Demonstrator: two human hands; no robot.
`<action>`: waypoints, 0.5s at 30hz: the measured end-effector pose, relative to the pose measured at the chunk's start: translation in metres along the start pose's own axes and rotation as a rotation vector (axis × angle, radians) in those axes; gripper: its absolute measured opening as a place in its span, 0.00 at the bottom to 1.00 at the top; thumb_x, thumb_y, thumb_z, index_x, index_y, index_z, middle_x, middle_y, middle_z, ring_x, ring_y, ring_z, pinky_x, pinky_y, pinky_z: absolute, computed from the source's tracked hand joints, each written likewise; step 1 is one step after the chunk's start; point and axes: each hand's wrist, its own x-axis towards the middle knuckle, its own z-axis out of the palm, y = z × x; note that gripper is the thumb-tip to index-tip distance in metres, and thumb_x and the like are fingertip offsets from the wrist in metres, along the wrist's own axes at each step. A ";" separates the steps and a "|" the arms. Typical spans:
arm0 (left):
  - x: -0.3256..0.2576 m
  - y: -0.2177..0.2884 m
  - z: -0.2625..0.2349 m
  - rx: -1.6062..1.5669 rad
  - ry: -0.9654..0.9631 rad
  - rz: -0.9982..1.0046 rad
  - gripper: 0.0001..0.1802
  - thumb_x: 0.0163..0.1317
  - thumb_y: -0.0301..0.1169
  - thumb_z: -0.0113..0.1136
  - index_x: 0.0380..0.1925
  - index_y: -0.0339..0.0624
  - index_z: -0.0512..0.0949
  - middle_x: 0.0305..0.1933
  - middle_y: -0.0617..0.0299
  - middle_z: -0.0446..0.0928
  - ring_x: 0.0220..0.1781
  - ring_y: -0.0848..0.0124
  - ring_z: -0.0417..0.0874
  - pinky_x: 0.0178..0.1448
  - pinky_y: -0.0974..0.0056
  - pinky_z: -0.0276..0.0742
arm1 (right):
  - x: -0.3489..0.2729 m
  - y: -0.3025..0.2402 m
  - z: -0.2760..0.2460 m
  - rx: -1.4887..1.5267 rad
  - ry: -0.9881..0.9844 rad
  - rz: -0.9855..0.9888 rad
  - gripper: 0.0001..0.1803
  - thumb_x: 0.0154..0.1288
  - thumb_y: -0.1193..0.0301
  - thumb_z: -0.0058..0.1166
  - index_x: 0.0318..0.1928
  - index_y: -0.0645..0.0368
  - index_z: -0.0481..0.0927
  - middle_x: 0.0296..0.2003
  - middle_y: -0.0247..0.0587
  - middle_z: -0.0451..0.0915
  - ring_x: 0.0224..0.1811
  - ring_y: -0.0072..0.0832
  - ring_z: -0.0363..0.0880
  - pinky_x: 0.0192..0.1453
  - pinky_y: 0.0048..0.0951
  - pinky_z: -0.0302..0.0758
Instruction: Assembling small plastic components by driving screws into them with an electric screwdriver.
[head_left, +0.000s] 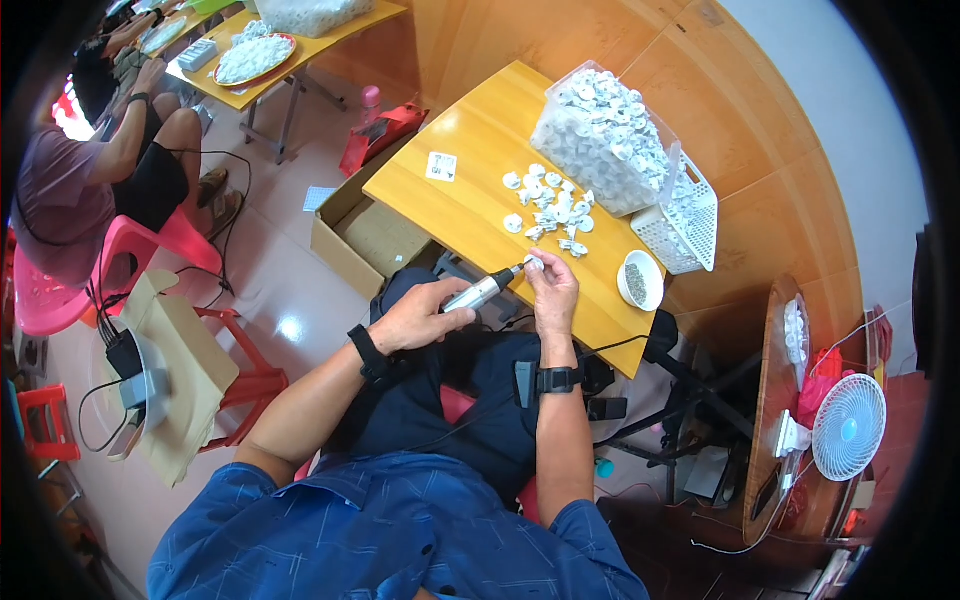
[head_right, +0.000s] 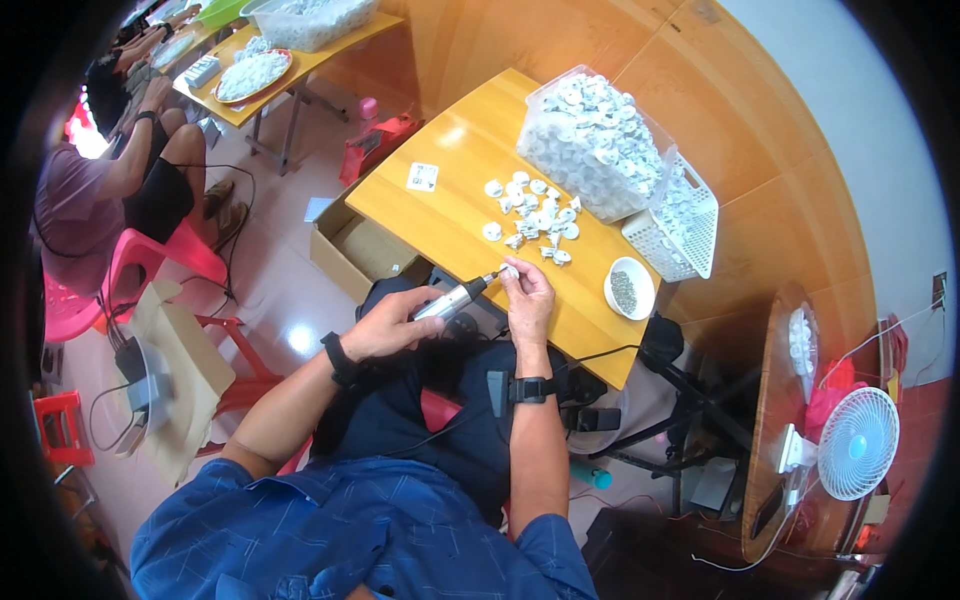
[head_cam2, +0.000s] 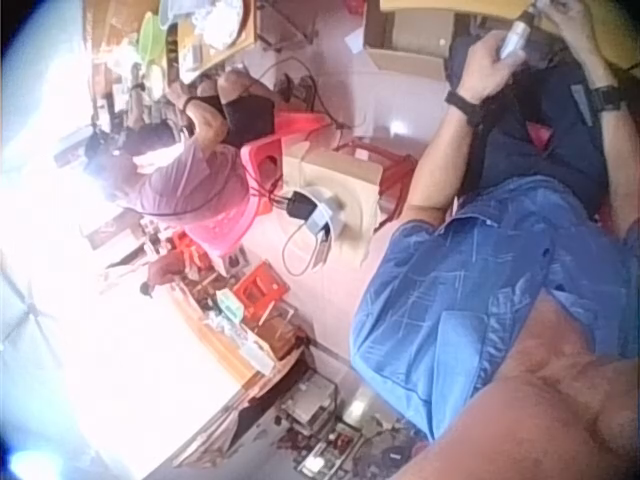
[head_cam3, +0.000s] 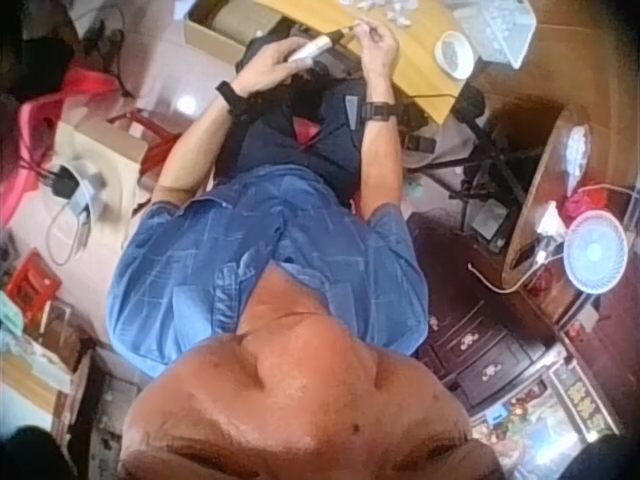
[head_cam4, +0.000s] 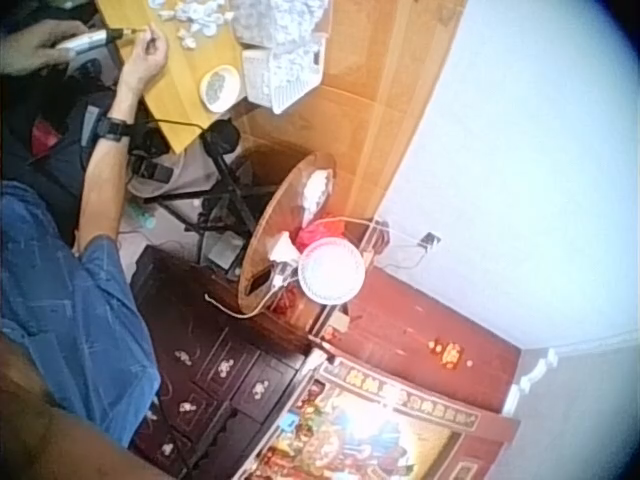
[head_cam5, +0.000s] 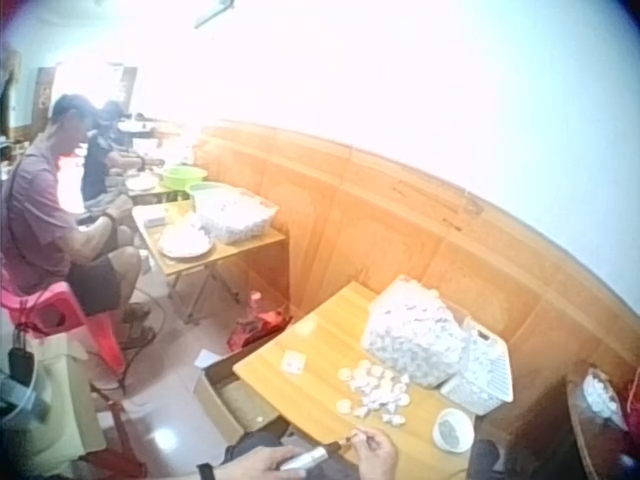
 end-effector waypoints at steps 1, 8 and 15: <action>0.001 -0.003 0.001 0.012 0.011 0.043 0.26 0.64 0.42 0.64 0.57 0.37 0.75 0.33 0.57 0.81 0.26 0.71 0.80 0.33 0.65 0.78 | -0.001 -0.001 0.000 0.018 0.004 0.016 0.13 0.66 0.83 0.57 0.51 0.68 0.80 0.46 0.37 0.83 0.46 0.19 0.81 0.52 0.20 0.76; -0.002 0.001 0.000 0.239 0.069 0.139 0.28 0.63 0.43 0.64 0.58 0.37 0.75 0.37 0.50 0.82 0.35 0.60 0.83 0.43 0.59 0.79 | 0.007 -0.026 -0.004 -0.651 0.105 -0.081 0.18 0.60 0.80 0.62 0.52 0.61 0.80 0.47 0.45 0.84 0.43 0.28 0.84 0.51 0.27 0.79; -0.005 0.003 0.000 0.264 0.066 0.110 0.29 0.62 0.45 0.64 0.57 0.38 0.75 0.40 0.45 0.82 0.41 0.53 0.84 0.48 0.56 0.78 | 0.022 -0.078 -0.048 -1.033 -0.085 -0.125 0.11 0.60 0.69 0.61 0.43 0.55 0.84 0.40 0.46 0.85 0.38 0.43 0.85 0.45 0.40 0.79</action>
